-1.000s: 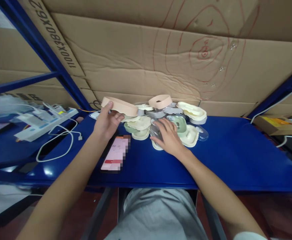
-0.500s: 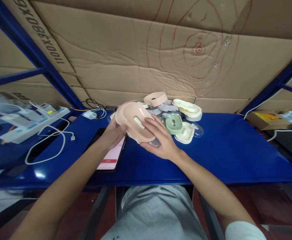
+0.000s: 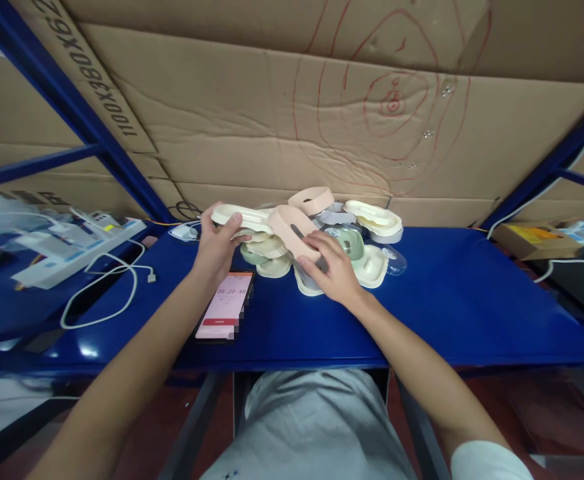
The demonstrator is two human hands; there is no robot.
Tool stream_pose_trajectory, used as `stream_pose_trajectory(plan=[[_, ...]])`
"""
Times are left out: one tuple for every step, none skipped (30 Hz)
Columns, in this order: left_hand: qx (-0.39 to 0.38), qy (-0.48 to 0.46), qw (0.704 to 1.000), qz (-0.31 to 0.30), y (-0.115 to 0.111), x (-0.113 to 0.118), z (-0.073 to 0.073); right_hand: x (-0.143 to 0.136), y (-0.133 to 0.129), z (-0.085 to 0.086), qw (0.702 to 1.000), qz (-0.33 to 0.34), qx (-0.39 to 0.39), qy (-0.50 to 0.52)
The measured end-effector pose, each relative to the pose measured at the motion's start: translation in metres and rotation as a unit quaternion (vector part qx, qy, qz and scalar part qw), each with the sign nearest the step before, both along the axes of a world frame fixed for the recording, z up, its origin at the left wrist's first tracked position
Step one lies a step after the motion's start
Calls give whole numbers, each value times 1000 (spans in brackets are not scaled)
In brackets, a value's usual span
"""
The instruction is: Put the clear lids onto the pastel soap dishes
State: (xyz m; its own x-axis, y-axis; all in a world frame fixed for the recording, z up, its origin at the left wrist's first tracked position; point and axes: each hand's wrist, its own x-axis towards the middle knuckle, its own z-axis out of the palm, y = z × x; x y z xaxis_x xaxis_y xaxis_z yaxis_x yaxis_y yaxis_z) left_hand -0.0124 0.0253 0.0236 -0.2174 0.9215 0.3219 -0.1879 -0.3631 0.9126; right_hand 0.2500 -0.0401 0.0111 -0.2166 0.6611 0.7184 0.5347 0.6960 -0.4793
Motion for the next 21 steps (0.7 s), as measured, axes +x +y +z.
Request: stream_pose_trajectory(plan=[[-7,38,999,16,5,-1,-5,1,3,-2,1000,-3,-1,-11],[-10,69,997,26,8,-1,-10,1,6,-4,1000,-5,-2,-21],[-11,96,995,32,11,-1,-14,2,8,-5,1000,-5,-4,-31],[-9,116,993,36,13,-1,-18,3,11,-7,999,-3,-7,-43],[-6,134,990,40,14,0,-21,5,13,-8,998,-2,-10,-58],[-3,157,986,49,14,0,-23,6,15,-9,997,-3,-13,-75],[1,181,982,59,15,0,-24,8,16,-10,996,-6,-15,-92],[5,206,976,70,15,-1,-25,10,17,-10,994,-10,-15,-107],[9,230,970,81,15,-1,-25,11,17,-9,993,-14,-14,-119],[12,253,963,90,15,-2,-26,13,18,-9,991,-18,-10,-129],[16,274,957,97,14,-3,-26,15,18,-8,991,-21,-6,-135],[19,293,951,101,14,-4,-26,16,18,-8,990,-22,-1,-143],[23,309,945,103,14,-5,-26,17,18,-8,988,-25,3,-151],[27,325,940,104,14,-5,-26,17,17,-8,987,-27,7,-159],[29,338,935,104,13,-5,-26,16,17,-8,986,-29,9,-165],[31,350,930,105,13,-5,-27,15,16,-9,985,-30,9,-170],[32,360,927,105,13,-5,-27,14,15,-9,984,-29,9,-174],[33,367,923,106,12,-4,-27,12,14,-10,984,-27,8,-178],[34,375,920,106,12,-4,-28,11,13,-10,983,-23,8,-181],[34,383,917,105,12,-4,-28,9,12,-10,983,-20,8,-184],[33,392,914,102,12,-3,-29,8,11,-9,982,-16,9,-188]])
